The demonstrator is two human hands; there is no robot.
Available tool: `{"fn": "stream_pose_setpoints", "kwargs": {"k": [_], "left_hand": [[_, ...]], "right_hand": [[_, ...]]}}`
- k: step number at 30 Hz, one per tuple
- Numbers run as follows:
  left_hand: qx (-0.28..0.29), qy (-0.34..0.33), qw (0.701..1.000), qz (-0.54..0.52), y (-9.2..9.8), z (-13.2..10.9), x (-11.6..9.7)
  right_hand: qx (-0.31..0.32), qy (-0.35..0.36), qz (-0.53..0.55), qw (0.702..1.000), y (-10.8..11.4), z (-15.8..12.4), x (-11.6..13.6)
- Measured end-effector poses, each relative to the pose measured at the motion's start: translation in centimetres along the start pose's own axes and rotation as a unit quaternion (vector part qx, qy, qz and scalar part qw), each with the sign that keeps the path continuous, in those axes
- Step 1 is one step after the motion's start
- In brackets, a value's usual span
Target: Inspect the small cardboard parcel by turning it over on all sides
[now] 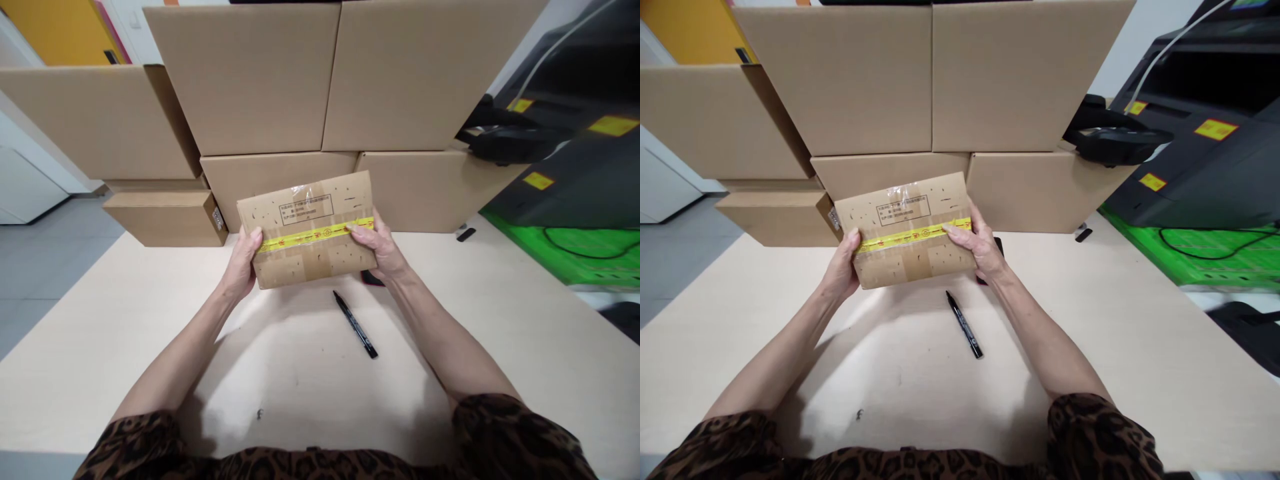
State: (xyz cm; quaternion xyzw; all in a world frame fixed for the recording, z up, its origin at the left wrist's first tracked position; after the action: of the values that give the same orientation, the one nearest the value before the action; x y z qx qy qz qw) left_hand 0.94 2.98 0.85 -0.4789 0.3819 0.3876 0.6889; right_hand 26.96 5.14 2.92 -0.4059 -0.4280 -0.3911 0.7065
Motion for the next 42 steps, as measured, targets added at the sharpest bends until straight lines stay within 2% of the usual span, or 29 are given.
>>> {"fn": "stream_pose_setpoints", "kwargs": {"k": [4, 8, 11, 17, 21, 24, 27, 31, 34, 37, 39, 40, 42], "left_hand": [[-0.007, -0.011, 1.0, -0.003, -0.5, -0.1, -0.2], [0.017, -0.015, 1.0, 0.021, -1.0, -0.2, -0.7], [0.019, -0.005, 1.0, 0.014, -0.6, 0.0, -0.9], [-0.021, -0.013, 1.0, -0.015, 0.6, 0.1, -0.9], [-0.025, -0.053, 0.998, -0.015, 0.1, -0.2, -1.0], [-0.005, -0.111, 0.992, 0.055, 0.1, -0.2, -1.5], [0.043, -0.19, 0.961, 0.197, 0.4, -0.4, -2.5], [0.081, -0.269, 0.892, 0.355, 0.7, -0.6, -3.3], [0.101, -0.309, 0.841, 0.432, 0.4, -0.9, -3.3], [0.141, -0.324, 0.81, 0.468, -0.6, -1.5, -2.6], [0.156, -0.304, 0.815, 0.468, -1.2, -1.9, -1.9], [0.157, -0.284, 0.829, 0.456, -1.5, -2.0, -1.6], [0.152, -0.236, 0.874, 0.397, -1.8, -2.2, -0.8]], "right_hand": [[0.015, 0.012, -0.01, 1.0, 0.3, -0.1, -0.5], [-0.031, 0.008, 0.013, 0.999, 0.7, -0.1, -1.3], [-0.053, 0.024, 0.031, 0.998, 0.3, -0.1, -1.4], [0.008, 0.011, 0.023, 1.0, -0.1, -0.3, -0.9], [0.023, 0.004, 0.002, 1.0, 0.1, -0.5, -0.9], [0.024, 0.014, -0.029, 0.999, -0.1, -0.5, -0.8], [0.005, 0.037, -0.021, 0.999, -0.3, -0.4, -0.5], [-0.063, 0.019, 0.033, 0.997, 0.0, -0.1, -0.5], [-0.101, 0.004, 0.04, 0.994, 0.4, 0.0, -0.7], [-0.144, 0.036, 0.03, 0.988, 1.2, 0.1, -0.3], [-0.172, 0.075, 0.023, 0.982, 1.8, 0.0, 0.3], [-0.181, 0.093, 0.019, 0.979, 2.0, 0.0, 0.6], [-0.184, 0.125, 0.003, 0.975, 2.2, -0.2, 1.2]]}}
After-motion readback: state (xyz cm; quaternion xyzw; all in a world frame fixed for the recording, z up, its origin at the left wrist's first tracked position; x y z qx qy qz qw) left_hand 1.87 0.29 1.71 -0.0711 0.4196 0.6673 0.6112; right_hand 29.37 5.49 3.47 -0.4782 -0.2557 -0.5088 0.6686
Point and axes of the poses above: each hand's wrist, its own z-axis towards the middle knuckle, its own y-axis out of the back of the hand, x = y × z, the point moved 4 cm from there along z, towards the middle knuckle, and after that the axes turned 9 degrees about x, right-handed, at the moved point
